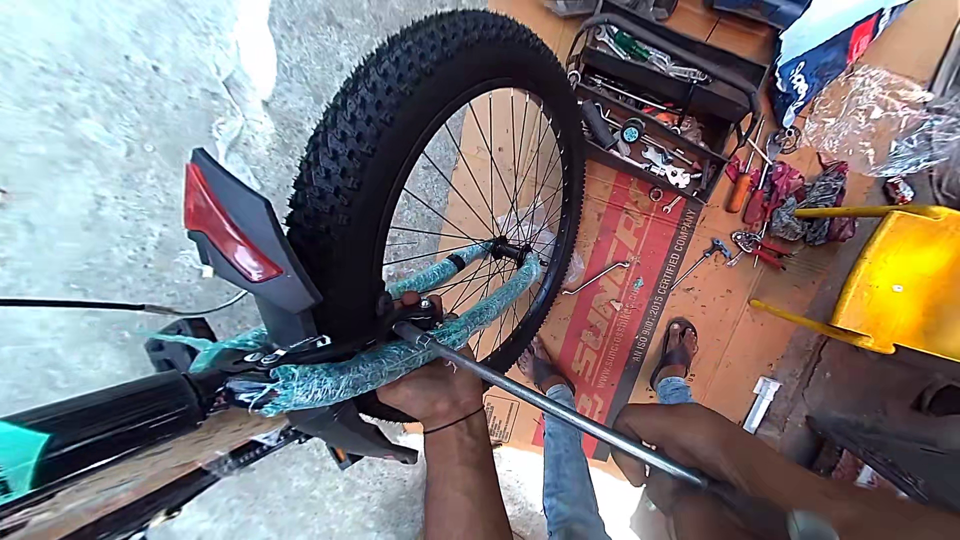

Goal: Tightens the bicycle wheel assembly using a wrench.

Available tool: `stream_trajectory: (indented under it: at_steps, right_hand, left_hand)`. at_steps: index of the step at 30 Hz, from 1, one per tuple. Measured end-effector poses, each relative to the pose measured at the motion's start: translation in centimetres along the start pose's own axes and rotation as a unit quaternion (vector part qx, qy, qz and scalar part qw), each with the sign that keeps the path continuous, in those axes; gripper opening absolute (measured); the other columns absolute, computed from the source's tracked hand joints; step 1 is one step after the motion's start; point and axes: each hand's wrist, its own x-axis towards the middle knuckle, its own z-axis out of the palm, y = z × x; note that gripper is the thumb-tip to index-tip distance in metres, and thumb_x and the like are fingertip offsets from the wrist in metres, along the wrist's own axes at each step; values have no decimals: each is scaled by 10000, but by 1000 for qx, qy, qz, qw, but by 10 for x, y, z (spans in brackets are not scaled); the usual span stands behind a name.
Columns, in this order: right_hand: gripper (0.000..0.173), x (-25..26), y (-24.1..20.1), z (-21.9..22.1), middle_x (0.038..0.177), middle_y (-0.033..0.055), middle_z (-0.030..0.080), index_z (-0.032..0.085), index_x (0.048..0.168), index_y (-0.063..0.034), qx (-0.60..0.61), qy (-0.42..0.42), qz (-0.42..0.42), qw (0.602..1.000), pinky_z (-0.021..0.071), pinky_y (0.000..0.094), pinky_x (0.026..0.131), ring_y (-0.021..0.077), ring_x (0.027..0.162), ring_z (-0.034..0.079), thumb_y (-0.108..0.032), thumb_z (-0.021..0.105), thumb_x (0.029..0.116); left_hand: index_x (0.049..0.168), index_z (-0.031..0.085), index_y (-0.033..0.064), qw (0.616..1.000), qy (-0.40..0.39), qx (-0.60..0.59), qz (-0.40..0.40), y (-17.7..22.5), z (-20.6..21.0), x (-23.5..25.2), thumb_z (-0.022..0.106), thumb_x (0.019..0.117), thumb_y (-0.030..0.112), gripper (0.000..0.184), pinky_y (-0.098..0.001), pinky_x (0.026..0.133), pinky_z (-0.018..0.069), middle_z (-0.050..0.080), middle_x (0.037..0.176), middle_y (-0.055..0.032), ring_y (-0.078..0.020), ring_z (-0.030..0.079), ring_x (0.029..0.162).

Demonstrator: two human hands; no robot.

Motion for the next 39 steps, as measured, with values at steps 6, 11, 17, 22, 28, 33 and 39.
stream_trajectory:
  at_steps: [6,11,17,22,28,33,39]
  right_hand:
    - [270,0,11,27,689,-31,538,650,1006,-68,199,115,-31,973,350,197,457,27,514,432,-332,600,1031]
    - [778,3,43,17,1259,73,613,659,1193,-14,49,211,-218,952,444,175,611,1,756,516,-703,342,1019]
    - [543,18,56,21,728,29,628,548,779,-106,66,311,-374,872,501,446,1066,157,841,675,-495,352,1104]
    - [546,19,52,30,790,145,675,574,816,13,231,198,-390,869,528,531,1036,264,904,722,-439,444,1093]
    - [523,25,61,30,535,-53,413,457,635,-143,451,300,-305,783,590,404,873,97,556,553,-406,475,1087]
    - [441,27,52,24,559,-9,424,563,775,-95,497,383,-221,747,593,374,734,124,534,537,-405,491,1080]
    - [548,18,83,23,1221,35,681,175,1584,-268,8,417,-318,852,639,386,828,200,1015,714,-342,422,1100]
  left_hand:
    - [1214,573,98,1000,11,7,7,1,-4,2,150,1070,469,580,-438,911,559,656,1147,-91,-241,657,1052]
    - [1230,557,118,999,-8,42,17,0,-7,2,124,1067,500,600,-403,926,552,647,1136,-66,-198,647,1058]
    - [1238,562,141,997,-64,24,-23,3,-15,2,116,1048,532,623,-416,927,557,639,1181,-58,-208,644,1077]
    - [1228,539,118,997,-60,41,-3,6,-3,2,136,1078,470,555,-413,993,534,636,1171,-69,-211,641,1106]
    - [1218,549,107,999,3,40,33,1,3,4,168,1067,485,558,-432,959,551,656,1140,-81,-218,656,1084]
    - [1228,545,116,999,25,31,21,4,2,6,198,1054,497,544,-449,942,558,657,1164,-87,-225,654,1105]
    - [1230,556,107,1000,-20,-5,-3,1,-3,1,195,1046,521,580,-433,957,555,652,1177,-86,-227,653,1102]
